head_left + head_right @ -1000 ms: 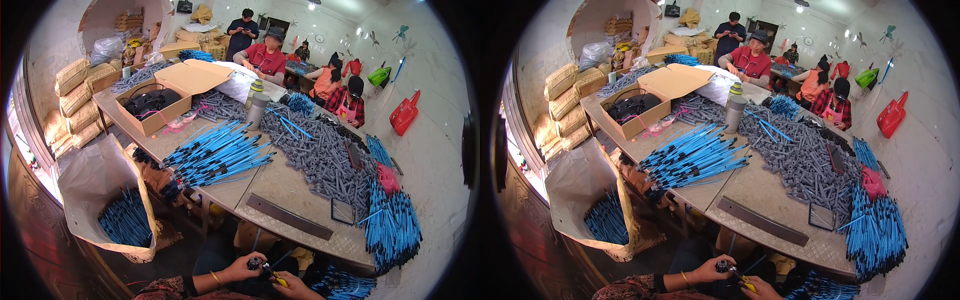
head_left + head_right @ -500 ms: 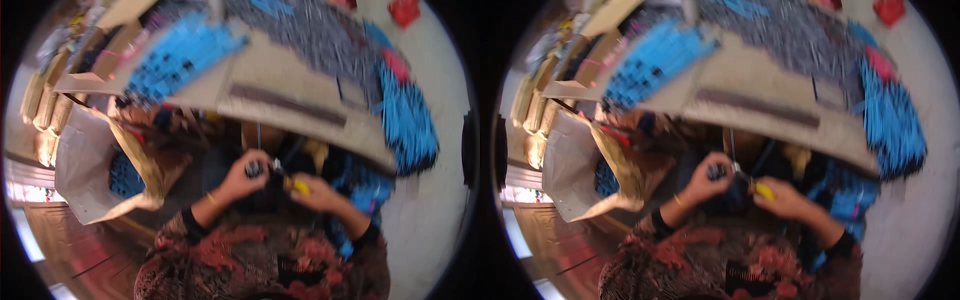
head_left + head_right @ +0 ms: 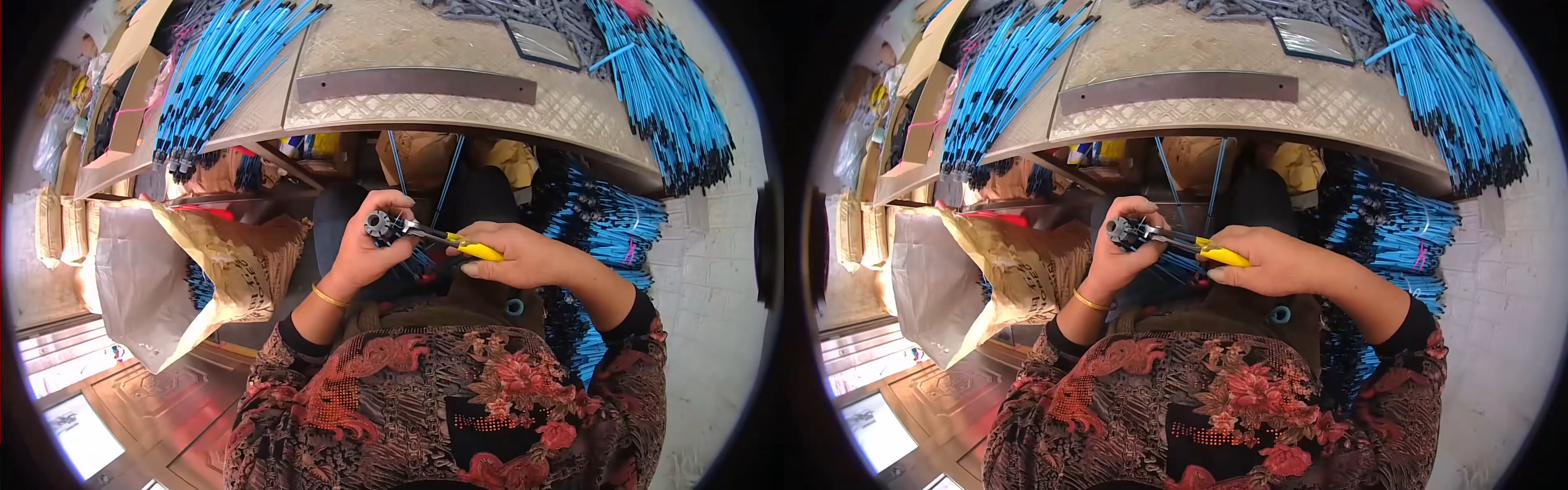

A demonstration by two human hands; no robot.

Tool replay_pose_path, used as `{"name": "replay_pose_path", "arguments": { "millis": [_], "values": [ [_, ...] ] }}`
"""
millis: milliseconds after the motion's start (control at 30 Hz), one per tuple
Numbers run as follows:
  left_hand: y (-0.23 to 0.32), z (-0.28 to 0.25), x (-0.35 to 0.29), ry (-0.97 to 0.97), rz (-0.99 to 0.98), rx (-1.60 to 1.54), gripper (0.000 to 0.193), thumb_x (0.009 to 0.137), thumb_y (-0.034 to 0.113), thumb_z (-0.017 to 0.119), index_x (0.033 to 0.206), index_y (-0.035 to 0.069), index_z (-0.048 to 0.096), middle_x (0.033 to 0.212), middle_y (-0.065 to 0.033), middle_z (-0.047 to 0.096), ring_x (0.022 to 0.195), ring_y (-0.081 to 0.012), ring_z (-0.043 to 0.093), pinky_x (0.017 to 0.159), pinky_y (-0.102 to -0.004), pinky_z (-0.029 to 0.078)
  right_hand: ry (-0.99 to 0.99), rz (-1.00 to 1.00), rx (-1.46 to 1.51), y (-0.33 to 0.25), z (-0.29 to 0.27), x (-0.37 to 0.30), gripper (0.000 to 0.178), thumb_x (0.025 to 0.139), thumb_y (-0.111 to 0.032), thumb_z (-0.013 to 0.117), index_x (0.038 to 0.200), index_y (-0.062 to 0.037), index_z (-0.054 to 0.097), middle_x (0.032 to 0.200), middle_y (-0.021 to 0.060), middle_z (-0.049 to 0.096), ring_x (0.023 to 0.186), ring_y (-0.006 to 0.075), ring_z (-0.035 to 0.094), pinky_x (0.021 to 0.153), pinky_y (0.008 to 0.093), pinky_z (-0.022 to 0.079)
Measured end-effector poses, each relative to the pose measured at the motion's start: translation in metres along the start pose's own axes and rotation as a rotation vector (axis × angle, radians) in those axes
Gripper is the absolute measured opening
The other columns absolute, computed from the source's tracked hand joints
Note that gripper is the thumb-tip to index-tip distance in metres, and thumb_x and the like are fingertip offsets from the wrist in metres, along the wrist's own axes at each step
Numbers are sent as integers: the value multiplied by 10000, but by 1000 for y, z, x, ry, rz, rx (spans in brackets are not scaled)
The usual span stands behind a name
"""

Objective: Assembling blue plastic filaments into black base components and crimping them together with a hand tool.

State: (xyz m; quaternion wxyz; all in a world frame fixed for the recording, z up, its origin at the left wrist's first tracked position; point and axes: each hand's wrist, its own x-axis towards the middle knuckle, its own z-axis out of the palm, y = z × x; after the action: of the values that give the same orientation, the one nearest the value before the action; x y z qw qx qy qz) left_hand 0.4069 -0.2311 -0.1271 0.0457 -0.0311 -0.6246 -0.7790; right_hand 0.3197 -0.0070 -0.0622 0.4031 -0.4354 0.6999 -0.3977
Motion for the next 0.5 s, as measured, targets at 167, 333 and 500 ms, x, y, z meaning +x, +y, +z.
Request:
{"name": "replay_pose_path", "arguments": {
  "millis": [167, 333, 500],
  "values": [
    [-1, 8, 2, -30, 2, 41, 424, 679, -95, 621, 1058, 55, 503, 889, -7, 523, 837, -80, 513, 746, -222, 436, -11, 21, -30, 3, -2, -10, 331, 865, -235, 590, 1109, -11, 574, 1049, 133, 558, 975, 270, 559, 850, 331, 432],
    [0, 11, 4, -51, -7, 37, 404, 681, -87, 625, 1044, 52, 510, 894, -10, 527, 835, -82, 514, 750, -226, 435, 39, 2, -116, 5, -1, -13, 269, 850, -219, 604, 1033, -24, 586, 1033, 131, 563, 938, 278, 571, 809, 329, 450],
    [3, 10, 7, -137, -38, 35, 344, 685, -61, 638, 995, 41, 529, 897, -11, 534, 831, -85, 515, 758, -238, 431, 133, -217, -147, 53, 11, 1, 208, 828, -197, 632, 949, -32, 593, 1035, 118, 576, 923, 270, 583, 781, 323, 461]
  ]
}}
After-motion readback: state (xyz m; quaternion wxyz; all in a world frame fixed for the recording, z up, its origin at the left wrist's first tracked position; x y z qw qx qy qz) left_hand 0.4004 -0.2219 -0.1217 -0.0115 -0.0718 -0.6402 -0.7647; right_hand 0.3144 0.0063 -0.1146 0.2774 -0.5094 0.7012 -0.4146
